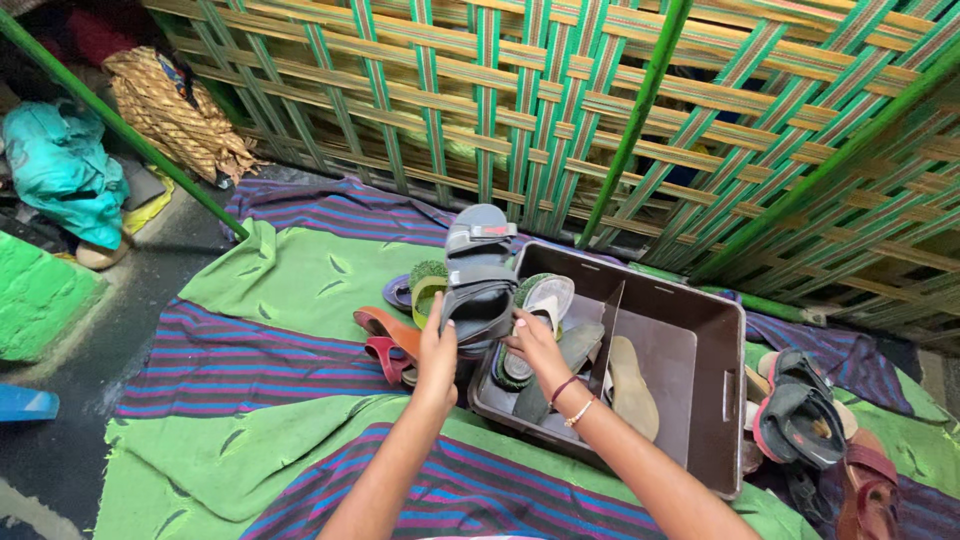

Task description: The person removes various sandals and flip-flops from a divided plastic tray and places them in piles on the floor. The person handles each shoe individually, turning them over and stacking them by type.

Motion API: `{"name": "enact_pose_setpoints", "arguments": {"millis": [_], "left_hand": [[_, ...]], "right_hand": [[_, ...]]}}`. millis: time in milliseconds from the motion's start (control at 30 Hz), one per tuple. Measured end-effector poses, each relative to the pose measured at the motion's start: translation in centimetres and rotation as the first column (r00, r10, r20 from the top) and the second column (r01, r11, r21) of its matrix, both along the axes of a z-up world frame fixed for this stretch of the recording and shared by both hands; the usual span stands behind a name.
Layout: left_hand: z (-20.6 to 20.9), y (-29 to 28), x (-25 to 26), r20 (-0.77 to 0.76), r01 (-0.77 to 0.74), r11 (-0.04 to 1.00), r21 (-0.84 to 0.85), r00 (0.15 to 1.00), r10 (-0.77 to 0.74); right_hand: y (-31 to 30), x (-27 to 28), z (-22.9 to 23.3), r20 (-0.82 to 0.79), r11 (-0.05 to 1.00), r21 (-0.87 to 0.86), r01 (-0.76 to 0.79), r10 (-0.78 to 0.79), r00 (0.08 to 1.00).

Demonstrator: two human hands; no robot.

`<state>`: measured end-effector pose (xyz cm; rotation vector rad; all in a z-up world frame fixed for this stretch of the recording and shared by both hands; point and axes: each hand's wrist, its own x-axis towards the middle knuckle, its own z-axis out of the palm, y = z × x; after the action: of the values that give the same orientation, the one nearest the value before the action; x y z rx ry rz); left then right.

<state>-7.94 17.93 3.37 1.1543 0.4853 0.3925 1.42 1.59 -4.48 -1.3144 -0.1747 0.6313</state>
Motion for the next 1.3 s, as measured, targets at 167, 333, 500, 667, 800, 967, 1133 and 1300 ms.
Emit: {"name": "enact_pose_setpoints", "arguments": {"millis": [167,333,500,667,800,967,1133,1300], "left_hand": [[-2.8,2.0,0.8,-0.004,-0.132,0.989,0.061,0.991,0.132],[-10.3,5.7,2.5,-0.114,-0.136,0.973,0.185,0.981,0.159],[-17.0,8.6,2.4,-0.199,-0.15,0.976,0.159,0.963,0.18],[-16.4,9.1,2.2,-0.073,-0.143,0.943,0.3,0.982,0.172],[-11.5,7.3,2.0,-0.202,-0.056,0.682,0.729,0.934,0.293],[-5.4,3.0,1.6,0.06,-0.161,0.379,0.911,0.962,0.265],[-3.2,-0.6,1.8,0.159,-0.176,0.443,0.879,0.984,0.076],[-4.4,-3.5,2.6,0.14,-0.099,0.389,0.916,0.987,-0.08]], "right_hand": [[0.0,0.6,0.9,0.058,0.995,-0.095,-0.024,0.03,0.998],[-2.2,1.3,-0.2,0.039,0.985,-0.168,0.038,-0.032,0.999],[-5.6,2.2,-2.7,0.015,0.967,-0.234,0.1,-0.099,0.995],[-8.1,3.8,-4.5,0.047,0.94,-0.283,0.192,-0.186,0.981],[-10.1,4.2,-5.5,0.044,0.934,-0.288,0.21,-0.206,0.978],[-12.0,4.9,-7.2,0.057,0.932,-0.245,0.267,-0.261,0.964],[-13.5,4.4,-8.1,0.037,0.902,-0.312,0.299,-0.303,0.952],[-15.3,3.1,-8.2,0.057,0.897,-0.311,0.315,-0.313,0.948]]}}
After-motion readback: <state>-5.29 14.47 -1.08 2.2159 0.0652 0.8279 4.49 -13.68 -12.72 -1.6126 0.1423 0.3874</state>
